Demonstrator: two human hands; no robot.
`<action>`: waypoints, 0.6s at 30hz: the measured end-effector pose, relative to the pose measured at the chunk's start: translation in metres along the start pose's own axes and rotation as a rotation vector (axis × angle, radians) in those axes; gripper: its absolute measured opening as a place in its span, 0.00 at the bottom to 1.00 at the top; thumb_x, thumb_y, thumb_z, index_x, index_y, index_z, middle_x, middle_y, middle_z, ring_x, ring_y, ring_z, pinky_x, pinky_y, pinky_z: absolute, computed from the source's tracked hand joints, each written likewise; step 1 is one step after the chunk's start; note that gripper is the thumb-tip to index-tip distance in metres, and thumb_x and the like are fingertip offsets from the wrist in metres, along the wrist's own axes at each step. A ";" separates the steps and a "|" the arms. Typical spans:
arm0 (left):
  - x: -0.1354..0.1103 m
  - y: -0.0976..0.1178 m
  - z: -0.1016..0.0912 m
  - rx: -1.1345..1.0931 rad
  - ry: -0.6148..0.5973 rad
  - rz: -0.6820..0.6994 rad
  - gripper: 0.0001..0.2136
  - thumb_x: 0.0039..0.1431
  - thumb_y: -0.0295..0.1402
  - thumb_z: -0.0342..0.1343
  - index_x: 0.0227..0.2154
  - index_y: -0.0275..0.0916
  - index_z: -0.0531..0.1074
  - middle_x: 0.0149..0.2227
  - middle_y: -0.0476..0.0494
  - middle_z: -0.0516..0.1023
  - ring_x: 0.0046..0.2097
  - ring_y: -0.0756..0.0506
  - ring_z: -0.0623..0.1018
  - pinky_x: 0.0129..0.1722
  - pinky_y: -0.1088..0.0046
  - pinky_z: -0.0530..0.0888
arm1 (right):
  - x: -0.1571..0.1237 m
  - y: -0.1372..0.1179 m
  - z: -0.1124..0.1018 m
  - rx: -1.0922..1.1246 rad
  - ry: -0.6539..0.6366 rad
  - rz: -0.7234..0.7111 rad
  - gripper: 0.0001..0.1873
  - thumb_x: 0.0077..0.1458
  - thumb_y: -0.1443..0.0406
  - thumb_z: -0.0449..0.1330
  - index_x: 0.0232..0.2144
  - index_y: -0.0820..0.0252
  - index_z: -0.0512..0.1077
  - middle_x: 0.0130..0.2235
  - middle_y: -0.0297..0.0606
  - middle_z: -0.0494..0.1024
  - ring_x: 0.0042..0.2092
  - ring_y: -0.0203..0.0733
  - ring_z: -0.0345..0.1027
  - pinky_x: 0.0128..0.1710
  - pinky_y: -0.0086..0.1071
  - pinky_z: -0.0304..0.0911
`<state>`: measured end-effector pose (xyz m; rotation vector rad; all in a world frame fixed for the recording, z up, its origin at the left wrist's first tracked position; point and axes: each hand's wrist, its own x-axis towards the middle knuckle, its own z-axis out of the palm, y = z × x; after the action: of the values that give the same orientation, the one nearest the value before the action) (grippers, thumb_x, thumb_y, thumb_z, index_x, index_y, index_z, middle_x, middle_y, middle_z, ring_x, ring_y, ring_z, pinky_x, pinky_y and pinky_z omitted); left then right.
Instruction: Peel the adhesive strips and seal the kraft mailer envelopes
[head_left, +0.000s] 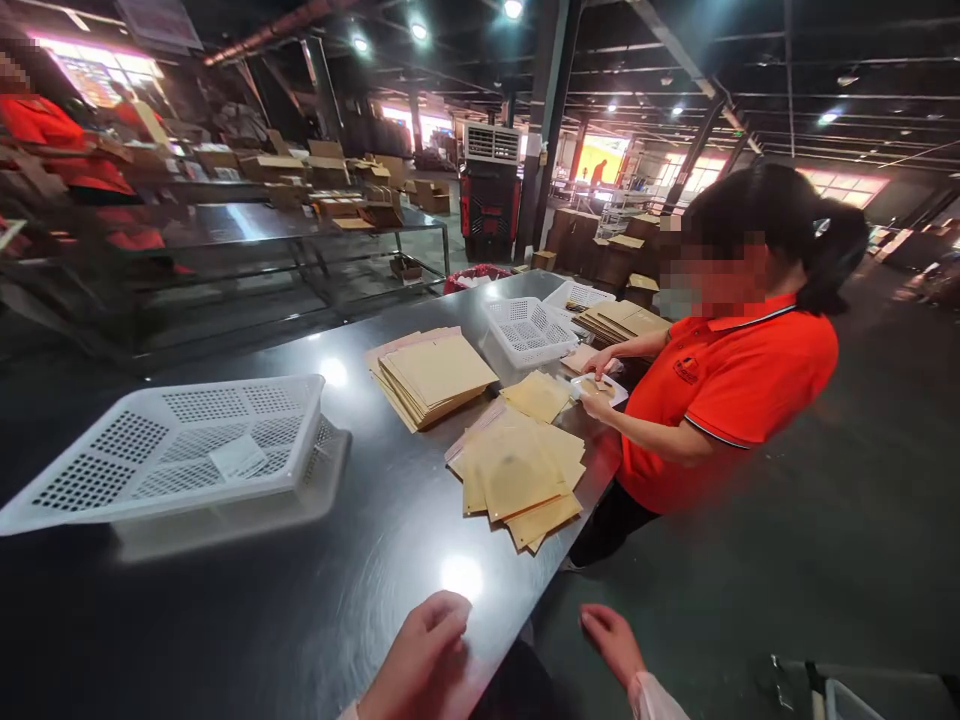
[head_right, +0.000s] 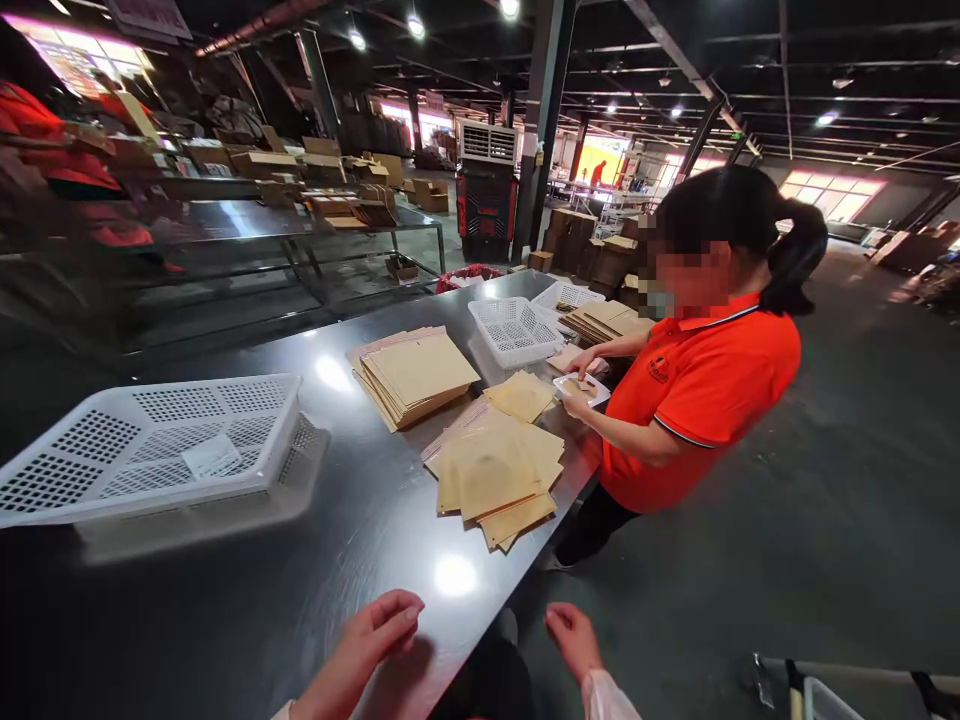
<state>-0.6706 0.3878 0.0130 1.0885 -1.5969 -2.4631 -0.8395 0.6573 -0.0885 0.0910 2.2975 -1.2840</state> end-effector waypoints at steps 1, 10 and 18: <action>0.010 -0.001 -0.003 -0.010 0.041 -0.019 0.22 0.38 0.50 0.68 0.27 0.36 0.74 0.24 0.51 0.69 0.27 0.51 0.66 0.29 0.73 0.64 | 0.021 -0.014 -0.001 -0.009 -0.011 -0.023 0.23 0.29 0.45 0.61 0.23 0.55 0.77 0.27 0.43 0.80 0.33 0.53 0.76 0.36 0.44 0.72; 0.097 0.010 -0.004 -0.039 0.360 -0.059 0.34 0.29 0.49 0.67 0.41 0.34 0.73 0.30 0.46 0.76 0.31 0.46 0.74 0.32 0.69 0.70 | 0.190 -0.125 0.015 -0.235 0.006 -0.107 0.11 0.52 0.66 0.61 0.39 0.64 0.77 0.40 0.41 0.82 0.44 0.42 0.76 0.48 0.36 0.69; 0.189 0.000 -0.005 0.040 0.451 -0.164 0.29 0.44 0.38 0.63 0.50 0.30 0.69 0.51 0.29 0.76 0.47 0.40 0.78 0.42 0.67 0.72 | 0.249 -0.148 0.029 -0.435 -0.040 -0.085 0.16 0.57 0.68 0.57 0.49 0.64 0.73 0.51 0.46 0.78 0.51 0.41 0.73 0.53 0.33 0.65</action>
<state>-0.8111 0.3158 -0.0906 1.6922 -1.4669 -2.0629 -1.0883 0.5069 -0.0989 -0.1817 2.5109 -0.7878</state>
